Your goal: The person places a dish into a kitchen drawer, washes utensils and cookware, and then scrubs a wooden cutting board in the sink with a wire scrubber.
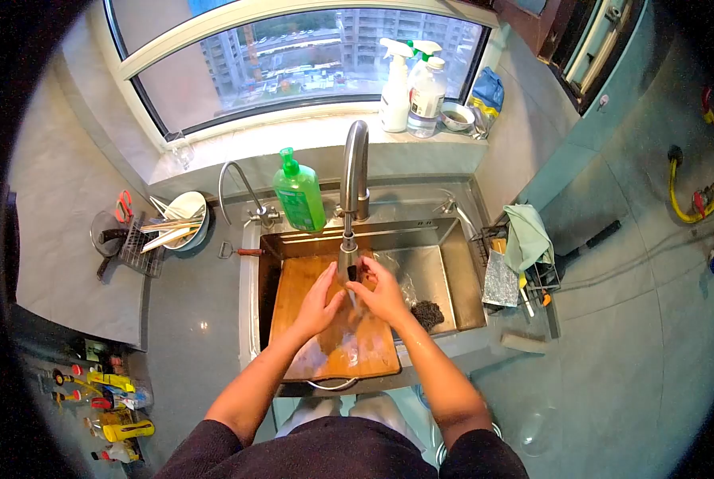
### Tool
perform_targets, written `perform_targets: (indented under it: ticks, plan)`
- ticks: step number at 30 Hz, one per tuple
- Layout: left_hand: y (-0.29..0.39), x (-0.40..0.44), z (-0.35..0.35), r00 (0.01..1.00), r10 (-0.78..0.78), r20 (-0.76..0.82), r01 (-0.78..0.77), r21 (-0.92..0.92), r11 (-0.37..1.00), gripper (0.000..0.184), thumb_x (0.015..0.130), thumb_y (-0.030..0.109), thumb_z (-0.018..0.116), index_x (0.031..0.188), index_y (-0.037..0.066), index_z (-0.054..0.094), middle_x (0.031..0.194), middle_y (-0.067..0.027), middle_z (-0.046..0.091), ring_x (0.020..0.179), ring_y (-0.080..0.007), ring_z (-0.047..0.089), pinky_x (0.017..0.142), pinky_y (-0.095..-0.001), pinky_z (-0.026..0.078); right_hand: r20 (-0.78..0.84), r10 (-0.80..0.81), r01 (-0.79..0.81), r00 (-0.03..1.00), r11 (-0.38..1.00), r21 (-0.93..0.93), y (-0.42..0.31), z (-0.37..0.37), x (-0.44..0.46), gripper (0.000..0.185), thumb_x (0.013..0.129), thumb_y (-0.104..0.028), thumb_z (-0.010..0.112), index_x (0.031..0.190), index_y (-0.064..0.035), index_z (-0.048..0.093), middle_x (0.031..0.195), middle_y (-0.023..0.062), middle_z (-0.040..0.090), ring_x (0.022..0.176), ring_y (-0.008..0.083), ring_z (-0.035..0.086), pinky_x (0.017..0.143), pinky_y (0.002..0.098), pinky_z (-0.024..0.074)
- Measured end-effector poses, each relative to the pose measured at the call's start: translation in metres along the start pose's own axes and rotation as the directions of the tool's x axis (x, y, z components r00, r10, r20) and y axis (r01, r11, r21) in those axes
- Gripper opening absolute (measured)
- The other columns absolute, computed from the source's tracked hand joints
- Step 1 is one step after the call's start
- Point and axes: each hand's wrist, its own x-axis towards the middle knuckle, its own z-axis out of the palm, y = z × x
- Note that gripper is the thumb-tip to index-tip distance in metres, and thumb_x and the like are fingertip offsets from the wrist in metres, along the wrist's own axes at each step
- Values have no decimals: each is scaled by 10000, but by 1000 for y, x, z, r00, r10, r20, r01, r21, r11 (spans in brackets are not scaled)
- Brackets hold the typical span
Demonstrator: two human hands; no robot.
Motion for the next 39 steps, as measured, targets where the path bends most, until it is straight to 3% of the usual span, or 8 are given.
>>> perform_targets:
  ticks: [9, 16, 21, 23, 26, 31, 32, 39]
  plan:
    - [16, 26, -28, 995, 93, -42, -94, -16, 995, 588, 950, 134, 618, 1477, -11, 400, 1467, -228, 484, 1392, -425, 411, 1159, -438, 333, -157, -110, 138, 981, 973, 183, -26, 25, 27, 457, 908, -49, 704, 1316, 16, 509, 1228, 74, 596, 1147, 157, 580, 1010, 324, 460]
    - [24, 36, -55, 992, 123, 11, -122, -96, 988, 582, 938, 64, 566, 1493, 14, 395, 1516, -195, 441, 1420, -410, 379, 1181, -433, 301, -387, -412, 198, 825, 852, -485, -71, 41, -12, 462, 873, -27, 635, 1319, 12, 518, 1241, 209, 554, 1176, 370, 557, 1015, 415, 448]
    - [-4, 45, -59, 994, 100, -37, -103, -92, 990, 589, 920, 21, 535, 1492, 8, 395, 1509, -226, 435, 1418, -400, 384, 1185, -426, 300, -190, -365, 292, 911, 899, -327, -74, 78, 14, 499, 905, 6, 536, 1401, 29, 484, 1366, 248, 514, 1257, 401, 525, 1069, 423, 418]
    - [-34, 47, -54, 997, 61, -53, -66, -106, 992, 592, 908, 2, 523, 1485, -11, 392, 1500, -246, 435, 1412, -394, 394, 1186, -426, 304, -226, -323, 244, 919, 917, -316, -44, 108, 40, 532, 918, -12, 532, 1438, 46, 431, 1410, 256, 488, 1284, 397, 514, 1096, 421, 401]
    - [-73, 48, -57, 1000, -17, -18, 15, -62, 998, 611, 894, -3, 531, 1485, -22, 378, 1503, -243, 433, 1409, -388, 399, 1184, -428, 311, -382, 22, -13, 924, 1000, 26, 11, 147, 87, 543, 948, -62, 554, 1463, 31, 410, 1411, 244, 517, 1295, 328, 535, 1052, 384, 446]
    - [-91, 55, -74, 999, -24, 23, 24, -25, 999, 615, 898, 8, 541, 1490, -12, 375, 1517, -237, 418, 1419, -388, 384, 1187, -427, 306, -510, 158, -237, 846, 967, -94, 32, 151, 159, 489, 953, -159, 606, 1382, 41, 481, 1267, 205, 620, 1111, 282, 635, 959, 377, 505]
    - [-91, 55, -76, 999, -35, 27, 35, -26, 999, 617, 900, 11, 543, 1493, -6, 373, 1519, -235, 415, 1421, -389, 380, 1188, -427, 305, -497, 171, -256, 851, 960, -109, 22, 144, 164, 470, 943, -163, 601, 1338, 66, 490, 1250, 236, 585, 1093, 334, 622, 920, 408, 520]
    - [-76, 65, -74, 996, -8, 88, 15, -80, 997, 626, 911, 8, 541, 1508, -8, 353, 1542, -219, 396, 1449, -348, 359, 1193, -384, 287, -213, 387, -320, 897, 902, 291, -40, 73, 134, 370, 1038, -349, 528, 1305, -98, 580, 1121, 21, 639, 1036, 122, 590, 856, 289, 468]
